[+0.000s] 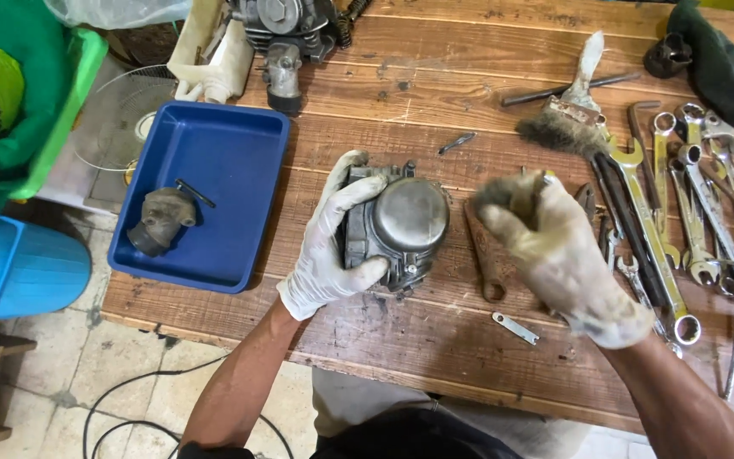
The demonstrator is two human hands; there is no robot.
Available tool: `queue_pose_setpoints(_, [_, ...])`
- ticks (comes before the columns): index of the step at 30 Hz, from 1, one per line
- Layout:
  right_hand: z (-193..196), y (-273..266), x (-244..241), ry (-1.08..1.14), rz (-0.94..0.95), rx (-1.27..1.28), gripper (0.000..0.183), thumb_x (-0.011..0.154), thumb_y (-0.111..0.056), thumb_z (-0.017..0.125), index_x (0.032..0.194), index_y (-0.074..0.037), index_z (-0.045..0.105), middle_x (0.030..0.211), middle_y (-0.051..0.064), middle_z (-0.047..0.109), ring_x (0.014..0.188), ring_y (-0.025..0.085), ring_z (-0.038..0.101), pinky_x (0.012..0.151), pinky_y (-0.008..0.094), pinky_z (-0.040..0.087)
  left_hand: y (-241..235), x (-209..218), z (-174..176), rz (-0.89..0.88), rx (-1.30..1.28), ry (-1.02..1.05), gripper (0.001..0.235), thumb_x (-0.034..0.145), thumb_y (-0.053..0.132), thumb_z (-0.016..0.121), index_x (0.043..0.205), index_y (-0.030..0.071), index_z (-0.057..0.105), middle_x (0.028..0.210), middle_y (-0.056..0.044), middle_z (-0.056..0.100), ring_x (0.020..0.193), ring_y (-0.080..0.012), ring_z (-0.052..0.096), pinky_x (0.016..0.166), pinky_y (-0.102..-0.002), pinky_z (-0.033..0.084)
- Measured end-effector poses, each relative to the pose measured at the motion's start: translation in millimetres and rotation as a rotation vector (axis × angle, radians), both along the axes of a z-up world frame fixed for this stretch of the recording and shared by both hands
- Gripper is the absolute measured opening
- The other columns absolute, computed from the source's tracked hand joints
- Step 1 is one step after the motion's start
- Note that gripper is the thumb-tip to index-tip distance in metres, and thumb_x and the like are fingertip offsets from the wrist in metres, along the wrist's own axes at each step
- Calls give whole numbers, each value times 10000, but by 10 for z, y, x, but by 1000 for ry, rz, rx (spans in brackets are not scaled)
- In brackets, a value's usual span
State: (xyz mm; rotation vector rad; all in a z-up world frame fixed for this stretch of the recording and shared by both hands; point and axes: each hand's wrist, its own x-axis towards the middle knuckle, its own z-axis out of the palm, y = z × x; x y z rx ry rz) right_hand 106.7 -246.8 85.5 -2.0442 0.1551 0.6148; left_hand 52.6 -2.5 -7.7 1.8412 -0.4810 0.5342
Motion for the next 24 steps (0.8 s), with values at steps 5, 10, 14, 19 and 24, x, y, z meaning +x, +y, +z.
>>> queue_pose_setpoints(5, [-181,228,258,-102,336,458,719,754,64,730,1411,-51,461,1453,142,607,1262,247,670,990,356,619,34,113,3,-59,-41,7,703,965,607,624,1471,139,484,1491,-118,571,1595,-421,295,1354,-656,237])
queue_pose_setpoints(10, [-678,165,519,-318,284,442,505,699,-138,964,944,-48,532,831,12,462,831,148,489,718,269,399,133,256,-8,-69,-199,149,882,770,590,810,1468,104,578,1581,-210,456,1476,-302,452,1249,-482,317])
queue_pose_setpoints(14, [-573,288,497,-290,339,449,711,518,-171,1042,985,-64,515,871,36,456,886,198,498,757,317,417,84,279,77,-121,-406,234,879,751,466,867,1448,12,582,1470,-228,583,1381,-292,544,1210,-474,390])
queue_pose_setpoints(19, [-194,700,376,-288,294,512,758,469,-130,1052,1024,-50,542,927,54,593,960,193,591,914,329,514,197,418,166,-121,-487,223,798,795,418,834,1419,-20,598,1443,-228,613,1359,-277,566,1178,-447,443])
queue_pose_setpoints(24, [149,896,299,-325,232,431,618,597,-226,1020,921,-92,512,854,13,549,902,149,609,822,288,529,157,430,260,-115,-679,274,629,821,201,706,1369,-94,613,1415,-301,610,1356,-358,560,1159,-476,451])
